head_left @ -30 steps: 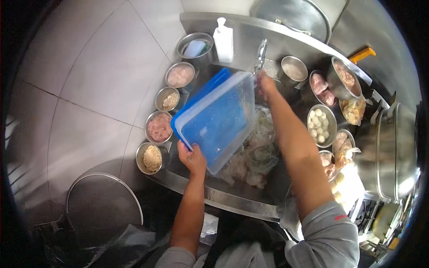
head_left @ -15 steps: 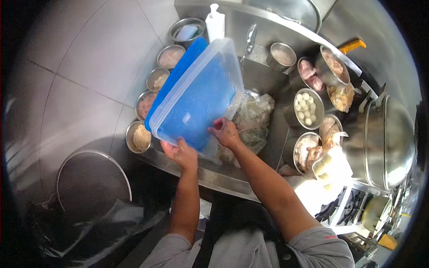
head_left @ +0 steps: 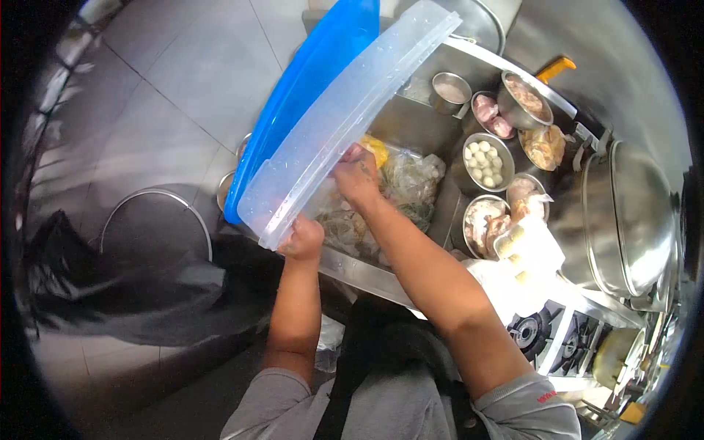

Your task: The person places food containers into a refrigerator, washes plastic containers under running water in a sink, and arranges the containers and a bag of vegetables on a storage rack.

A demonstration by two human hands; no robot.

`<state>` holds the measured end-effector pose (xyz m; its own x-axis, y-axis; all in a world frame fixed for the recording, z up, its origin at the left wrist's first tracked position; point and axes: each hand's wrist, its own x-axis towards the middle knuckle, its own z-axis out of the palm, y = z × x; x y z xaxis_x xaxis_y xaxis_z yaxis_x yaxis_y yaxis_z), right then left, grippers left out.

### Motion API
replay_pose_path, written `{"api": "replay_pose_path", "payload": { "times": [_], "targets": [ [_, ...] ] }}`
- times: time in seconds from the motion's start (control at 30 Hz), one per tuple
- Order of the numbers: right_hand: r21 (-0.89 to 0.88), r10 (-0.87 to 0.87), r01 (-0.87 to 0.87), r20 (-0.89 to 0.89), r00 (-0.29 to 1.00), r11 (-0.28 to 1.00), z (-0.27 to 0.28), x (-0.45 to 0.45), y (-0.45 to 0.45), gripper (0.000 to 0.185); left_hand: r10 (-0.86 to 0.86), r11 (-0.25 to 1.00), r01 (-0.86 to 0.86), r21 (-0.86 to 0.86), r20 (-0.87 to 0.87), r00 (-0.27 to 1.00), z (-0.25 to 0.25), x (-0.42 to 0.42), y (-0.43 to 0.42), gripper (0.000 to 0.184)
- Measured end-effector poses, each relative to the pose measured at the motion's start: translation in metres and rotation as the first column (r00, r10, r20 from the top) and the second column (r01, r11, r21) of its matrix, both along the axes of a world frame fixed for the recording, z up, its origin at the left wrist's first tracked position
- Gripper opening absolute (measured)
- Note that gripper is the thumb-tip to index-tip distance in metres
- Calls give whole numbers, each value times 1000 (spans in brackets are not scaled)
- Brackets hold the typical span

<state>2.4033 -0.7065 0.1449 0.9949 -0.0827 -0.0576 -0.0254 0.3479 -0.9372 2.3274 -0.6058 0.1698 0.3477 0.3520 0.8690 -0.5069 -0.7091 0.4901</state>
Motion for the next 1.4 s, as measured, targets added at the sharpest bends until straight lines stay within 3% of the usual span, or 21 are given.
{"api": "replay_pose_path", "payload": {
  "times": [0.07,0.13,0.17,0.2,0.23,0.33,0.43,0.63,0.87,0.93,1.0,1.07,1.13,1.2,1.23,1.3,1.33,1.4],
  "targets": [
    [89,-21,16,57,998,996,16,-12,-4,22,82,993,-81,86,-13,997,15,-21,-4,45],
    [104,-48,54,-60,997,993,29,-27,-13,21,168,971,-164,172,-12,986,26,-41,-15,44],
    [117,-44,48,-42,998,992,32,-37,-16,21,-52,991,56,-120,35,998,30,-51,-22,44],
    [39,-91,93,-43,995,995,35,-47,-19,21,-253,879,289,-380,143,957,34,-61,-29,45],
    [-38,-137,135,-39,990,990,38,-58,-23,21,-202,892,225,-393,99,974,41,-78,-35,47],
    [122,-72,62,73,995,991,47,-109,-39,22,-230,870,298,-392,213,950,60,-129,-53,47],
    [84,43,-46,37,998,995,64,-161,-61,25,-150,933,195,-302,167,974,74,-182,-63,43],
    [166,88,-94,43,995,982,91,-237,-63,25,-117,943,184,-277,241,963,88,-260,-77,35],
    [-52,113,-113,-1,994,992,105,-270,-48,14,-44,961,131,-245,331,943,90,-305,-48,37],
    [-305,241,-215,50,969,928,95,-280,-53,15,-100,924,199,-328,295,950,97,-317,-44,38],
    [-554,451,-404,-56,891,728,89,-318,-72,17,-76,898,198,-393,305,949,89,-327,-36,40],
    [-539,497,-392,59,866,745,43,-369,-82,22,-37,889,143,-435,243,969,79,-338,-27,40],
    [-820,615,-290,94,783,494,-1,-406,-106,23,-20,849,150,-506,254,967,69,-346,-28,39],
    [-923,641,-279,-48,766,265,-70,-427,-128,29,-5,809,163,-564,271,962,65,-361,-33,38],
    [-925,655,-280,-46,754,257,-80,-437,-142,29,35,817,141,-559,292,956,65,-369,-37,34],
    [-715,710,-572,-151,688,403,-93,-456,-167,37,105,827,88,-555,308,946,56,-392,-43,30],
    [-710,733,-594,-162,661,379,-89,-466,-178,37,104,836,69,-544,281,954,43,-408,-46,33],
    [-493,612,-580,-116,782,648,-35,-486,-195,50,143,845,8,-535,239,960,28,-448,-58,36]
  ]
}}
